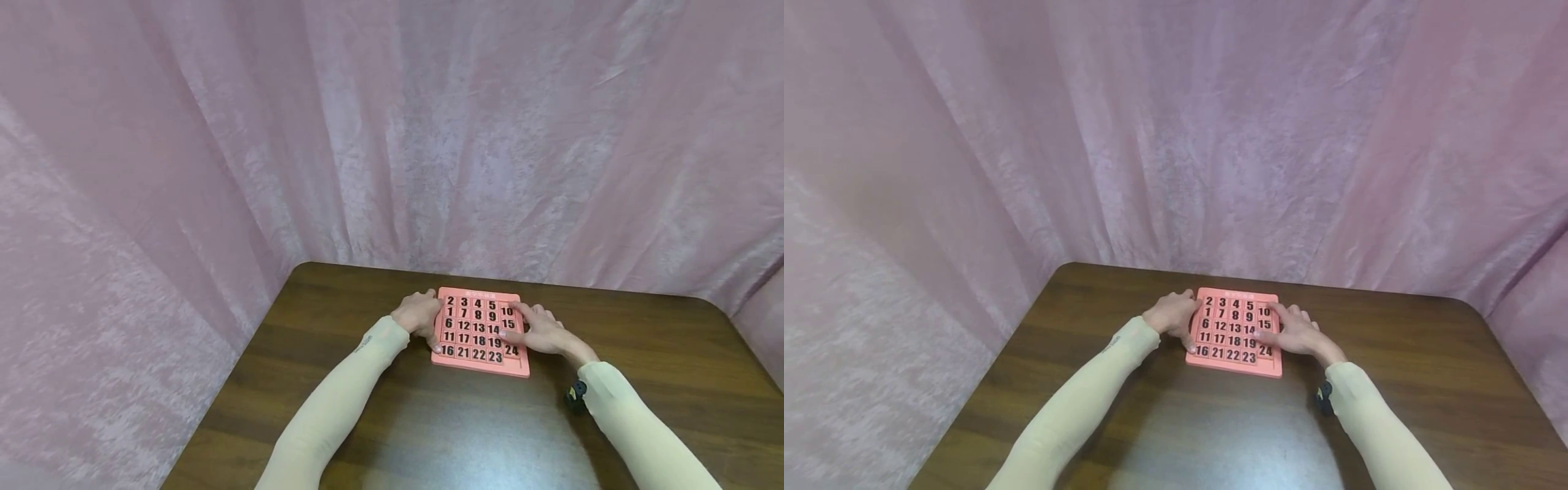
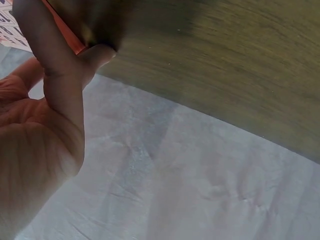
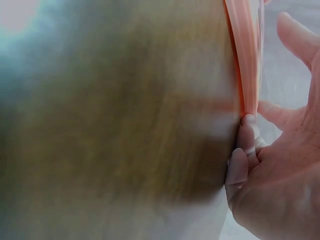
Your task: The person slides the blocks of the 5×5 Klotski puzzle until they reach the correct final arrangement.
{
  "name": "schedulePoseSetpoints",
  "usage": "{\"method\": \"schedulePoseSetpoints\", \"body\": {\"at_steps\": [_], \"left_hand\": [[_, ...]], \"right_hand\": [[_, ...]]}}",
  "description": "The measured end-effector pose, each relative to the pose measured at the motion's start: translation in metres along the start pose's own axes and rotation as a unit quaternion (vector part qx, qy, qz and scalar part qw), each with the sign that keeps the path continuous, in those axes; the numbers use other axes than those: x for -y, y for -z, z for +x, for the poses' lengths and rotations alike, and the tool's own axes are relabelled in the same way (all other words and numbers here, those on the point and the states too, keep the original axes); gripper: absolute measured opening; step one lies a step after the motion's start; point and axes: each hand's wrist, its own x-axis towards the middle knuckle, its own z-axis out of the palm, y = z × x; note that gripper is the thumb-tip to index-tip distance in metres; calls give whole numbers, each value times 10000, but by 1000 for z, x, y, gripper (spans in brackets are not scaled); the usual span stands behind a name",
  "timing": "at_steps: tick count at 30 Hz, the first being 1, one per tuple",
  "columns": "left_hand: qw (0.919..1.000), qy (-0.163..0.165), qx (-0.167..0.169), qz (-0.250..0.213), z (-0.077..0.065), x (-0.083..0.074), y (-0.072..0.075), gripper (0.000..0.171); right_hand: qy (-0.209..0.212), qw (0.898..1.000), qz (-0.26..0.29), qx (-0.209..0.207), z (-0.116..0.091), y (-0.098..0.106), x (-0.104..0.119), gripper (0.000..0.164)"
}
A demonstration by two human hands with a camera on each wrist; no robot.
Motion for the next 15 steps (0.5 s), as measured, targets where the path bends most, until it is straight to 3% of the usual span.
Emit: {"method": "schedulePoseSetpoints", "body": {"at_steps": [6,11,15], "left_hand": [[9999,71,58,71,1,-1,-2,94],[9995,20,-53,326,1,-2,-1,96],[9997,57,-15,248,1,-2,1,96]], "right_hand": [[49,10000,2,-57,-14,-6,3,98],[138,9996,-17,-248,-19,-13,-2,120],[224,9991,-102,-333,-24,-16,-1,135]]}}
